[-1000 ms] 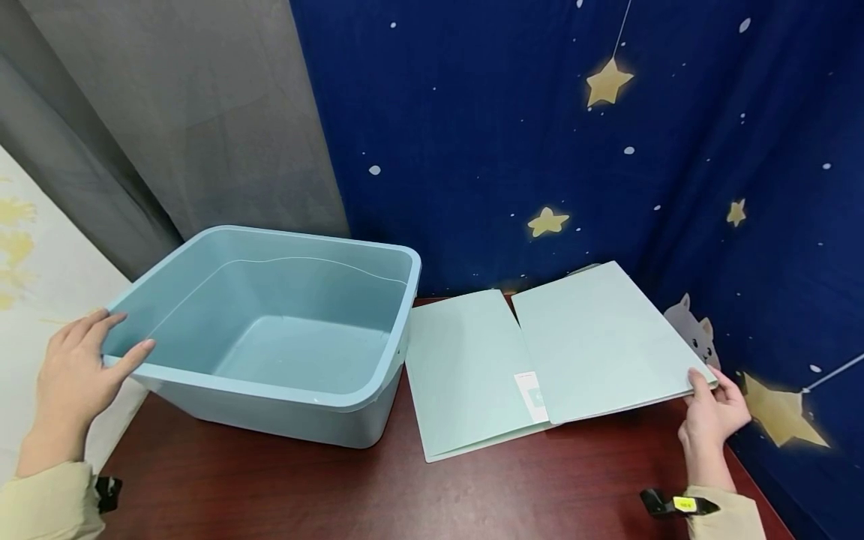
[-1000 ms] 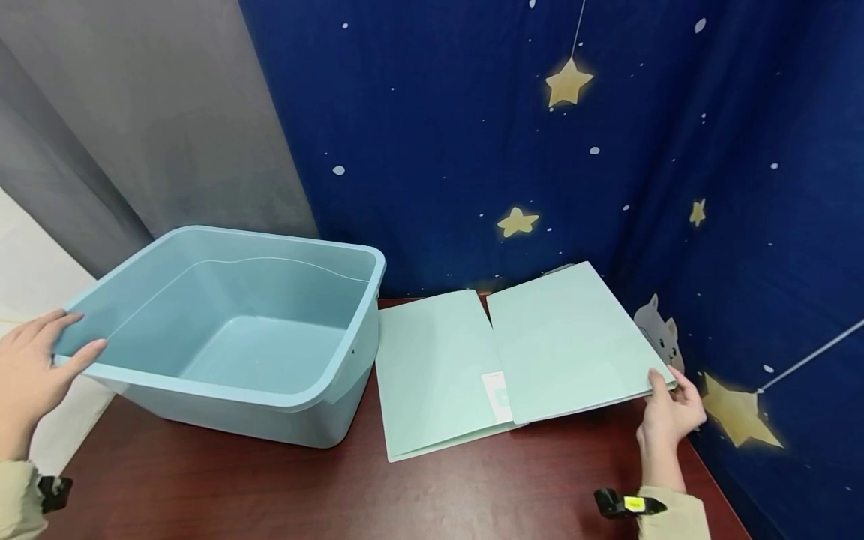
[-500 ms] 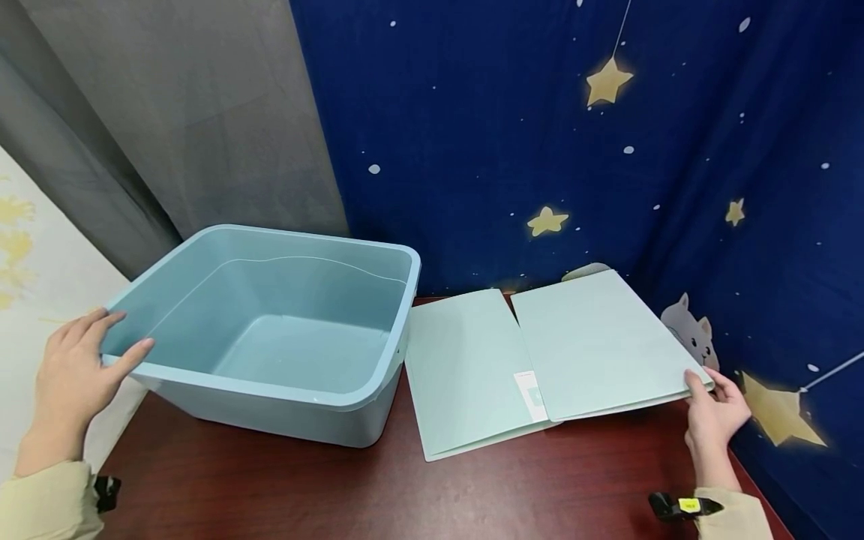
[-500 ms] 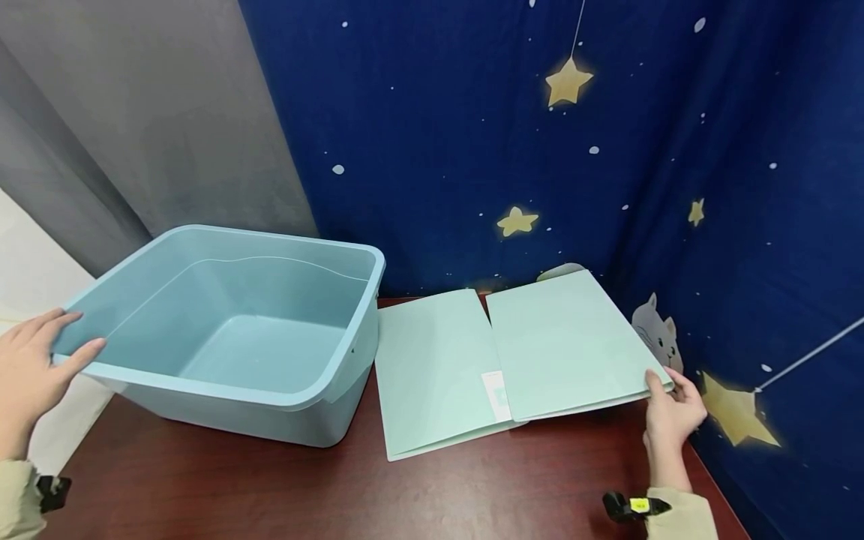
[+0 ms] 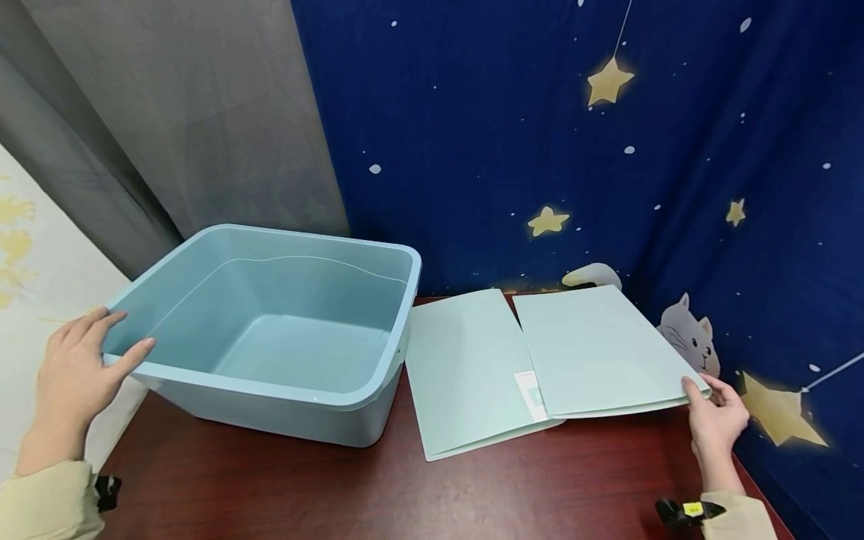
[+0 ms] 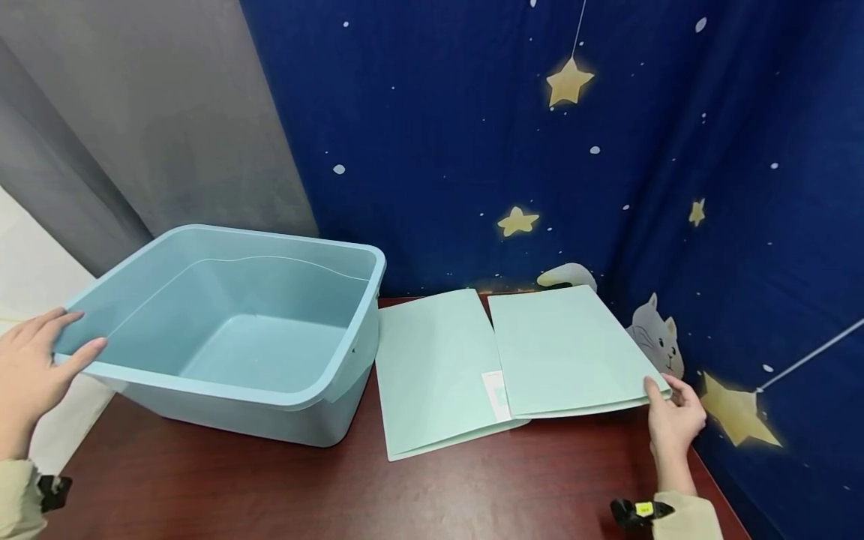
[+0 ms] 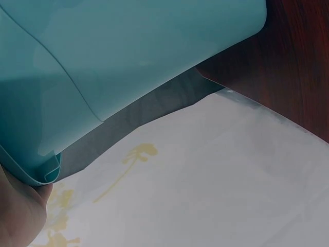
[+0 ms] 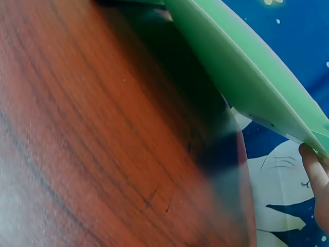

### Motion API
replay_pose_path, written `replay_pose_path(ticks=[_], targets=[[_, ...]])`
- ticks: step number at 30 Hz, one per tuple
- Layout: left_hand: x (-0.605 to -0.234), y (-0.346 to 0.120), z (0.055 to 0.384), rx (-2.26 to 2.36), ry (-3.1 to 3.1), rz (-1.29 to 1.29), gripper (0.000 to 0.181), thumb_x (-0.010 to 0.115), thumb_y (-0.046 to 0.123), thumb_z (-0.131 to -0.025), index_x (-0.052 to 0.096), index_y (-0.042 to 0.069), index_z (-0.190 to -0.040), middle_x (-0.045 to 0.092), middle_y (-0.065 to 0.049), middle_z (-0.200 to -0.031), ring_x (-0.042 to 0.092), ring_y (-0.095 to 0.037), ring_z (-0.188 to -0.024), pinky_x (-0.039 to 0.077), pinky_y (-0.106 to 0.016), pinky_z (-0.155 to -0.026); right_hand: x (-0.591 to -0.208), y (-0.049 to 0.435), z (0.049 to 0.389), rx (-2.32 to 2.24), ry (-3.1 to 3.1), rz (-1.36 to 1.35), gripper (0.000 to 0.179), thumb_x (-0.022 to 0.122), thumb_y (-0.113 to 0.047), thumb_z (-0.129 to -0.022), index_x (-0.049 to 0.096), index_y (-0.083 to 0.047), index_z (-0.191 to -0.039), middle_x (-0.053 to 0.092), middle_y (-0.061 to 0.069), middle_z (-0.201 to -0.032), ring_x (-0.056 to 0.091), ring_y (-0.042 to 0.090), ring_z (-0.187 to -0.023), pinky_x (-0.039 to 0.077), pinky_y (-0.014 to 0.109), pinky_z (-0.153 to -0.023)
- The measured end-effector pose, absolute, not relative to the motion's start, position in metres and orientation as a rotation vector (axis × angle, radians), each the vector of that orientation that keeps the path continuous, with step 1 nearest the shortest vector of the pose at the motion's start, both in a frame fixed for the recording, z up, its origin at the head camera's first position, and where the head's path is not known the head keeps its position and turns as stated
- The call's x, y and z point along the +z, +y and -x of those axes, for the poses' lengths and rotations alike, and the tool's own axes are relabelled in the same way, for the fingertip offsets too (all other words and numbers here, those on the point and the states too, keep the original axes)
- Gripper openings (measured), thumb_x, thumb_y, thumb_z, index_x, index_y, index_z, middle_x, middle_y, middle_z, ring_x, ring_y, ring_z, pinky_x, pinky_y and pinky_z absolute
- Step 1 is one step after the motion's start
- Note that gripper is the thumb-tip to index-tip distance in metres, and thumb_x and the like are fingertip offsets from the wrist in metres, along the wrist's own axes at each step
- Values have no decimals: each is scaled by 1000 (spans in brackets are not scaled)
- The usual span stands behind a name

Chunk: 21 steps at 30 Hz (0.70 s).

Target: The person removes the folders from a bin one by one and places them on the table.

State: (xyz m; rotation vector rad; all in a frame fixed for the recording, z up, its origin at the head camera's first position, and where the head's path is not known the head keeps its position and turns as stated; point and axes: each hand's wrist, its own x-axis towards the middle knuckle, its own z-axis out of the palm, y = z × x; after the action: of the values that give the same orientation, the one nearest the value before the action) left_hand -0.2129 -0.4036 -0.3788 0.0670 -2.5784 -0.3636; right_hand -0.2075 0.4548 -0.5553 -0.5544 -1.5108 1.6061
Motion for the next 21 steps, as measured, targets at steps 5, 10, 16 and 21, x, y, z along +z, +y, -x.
replay_pose_path(ticks=[5,10,16,21], targets=[[-379,-404,214,-362,-2583,-73,77,49,52,-86,35,-7,-134,25,-30,-141,15,-45,-132,9,-56,-107,-559,457,208,1550,-1568,572,31,79,-9,-68,69,-7,-97,67,-10,-78,62,-3,-64,45,7,-53],[-379,-404,214,-364,-2580,-68,77,49,51,-86,35,-7,-134,25,-30,-141,15,-45,-132,9,-55,-108,-560,461,207,1406,-1706,630,28,78,-15,-70,70,-11,-97,64,-17,-76,60,-7,-62,43,5,-53],[-378,-403,213,-366,-2583,-69,77,49,51,-86,35,-7,-134,25,-30,-140,14,-45,-132,10,-56,-107,-563,467,205,1214,-1854,669,26,76,-23,-71,70,-17,-96,59,-25,-71,51,-10,-51,37,6,-47],[-378,-403,213,-360,-2585,-78,78,48,52,-86,34,-7,-134,25,-30,-141,14,-45,-132,9,-55,-108,-563,469,205,1111,-1913,633,22,76,-26,-72,71,-21,-93,52,-24,-60,40,-5,-44,30,12,-42]])
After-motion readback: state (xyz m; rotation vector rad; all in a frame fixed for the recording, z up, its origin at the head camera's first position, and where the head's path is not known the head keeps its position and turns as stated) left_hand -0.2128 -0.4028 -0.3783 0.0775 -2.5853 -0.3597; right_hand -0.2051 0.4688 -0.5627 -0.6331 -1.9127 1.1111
